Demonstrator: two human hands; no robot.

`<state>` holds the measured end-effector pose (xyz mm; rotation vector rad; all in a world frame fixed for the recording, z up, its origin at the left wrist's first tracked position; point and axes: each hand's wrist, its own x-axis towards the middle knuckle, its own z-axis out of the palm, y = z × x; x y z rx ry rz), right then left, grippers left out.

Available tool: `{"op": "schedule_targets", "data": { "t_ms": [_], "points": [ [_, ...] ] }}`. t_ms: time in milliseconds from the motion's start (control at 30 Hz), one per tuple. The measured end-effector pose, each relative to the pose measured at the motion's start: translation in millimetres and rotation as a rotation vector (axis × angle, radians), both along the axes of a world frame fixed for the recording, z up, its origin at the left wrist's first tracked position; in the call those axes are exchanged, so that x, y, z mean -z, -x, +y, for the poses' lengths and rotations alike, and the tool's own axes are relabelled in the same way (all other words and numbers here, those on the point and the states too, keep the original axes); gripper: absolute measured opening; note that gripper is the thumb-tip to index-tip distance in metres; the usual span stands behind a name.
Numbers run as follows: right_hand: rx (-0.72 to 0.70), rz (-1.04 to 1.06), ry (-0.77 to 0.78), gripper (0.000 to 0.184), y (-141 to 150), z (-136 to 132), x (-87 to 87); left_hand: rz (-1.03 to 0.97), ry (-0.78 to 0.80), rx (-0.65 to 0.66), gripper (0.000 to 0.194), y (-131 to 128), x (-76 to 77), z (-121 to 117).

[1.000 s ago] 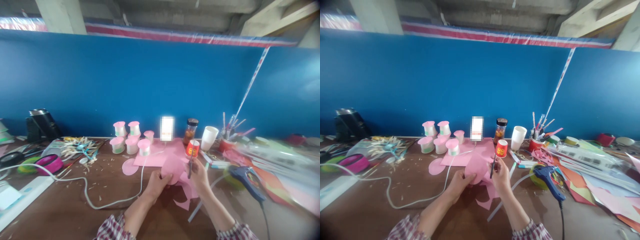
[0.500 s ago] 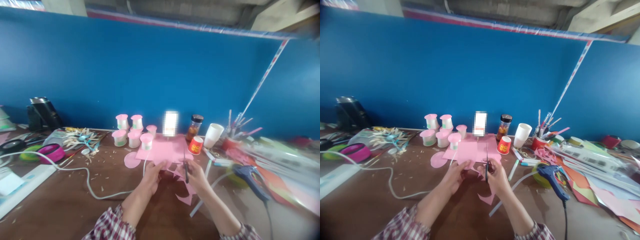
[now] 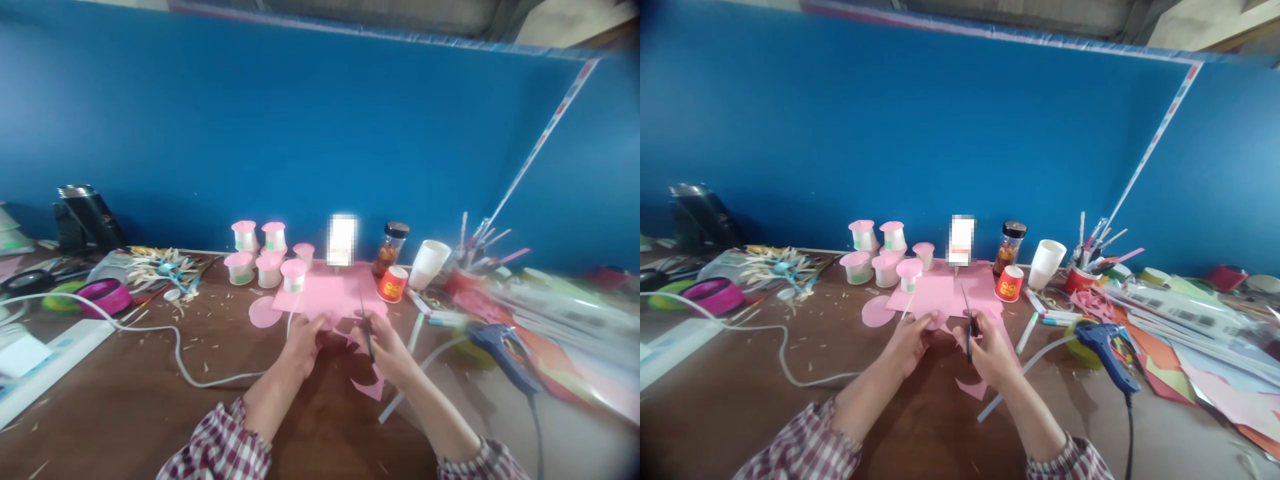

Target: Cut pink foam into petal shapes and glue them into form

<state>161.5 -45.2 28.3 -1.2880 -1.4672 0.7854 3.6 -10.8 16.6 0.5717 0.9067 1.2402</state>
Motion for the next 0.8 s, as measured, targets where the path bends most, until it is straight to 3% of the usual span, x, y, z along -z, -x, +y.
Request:
{"op": "schedule_targets", "data": {
  "t_ms": [100,300,500,800],
  "points": [
    [-0.149,0.022,0.038,0.030,3,-2,-1.5,-0.002,-0.017,0.002,0.026,-2,-0.2,-2],
    [-0.185,0.022,0.088,0.035,9,-7,-7.7,0.005,-0.038,0.030,0.031,-5,1.7,-5],
    [-0.257,0.079,0.184,0.036,9,-8,-1.7,-0.009,-0.059,-0.008,0.028,-4,6.0,-2],
    [-0.263,0.037,0.156,0.032,8,-6,2.1,-0.015,-0.044,0.030,0.030,-5,5.1,-3]
  ]
}}
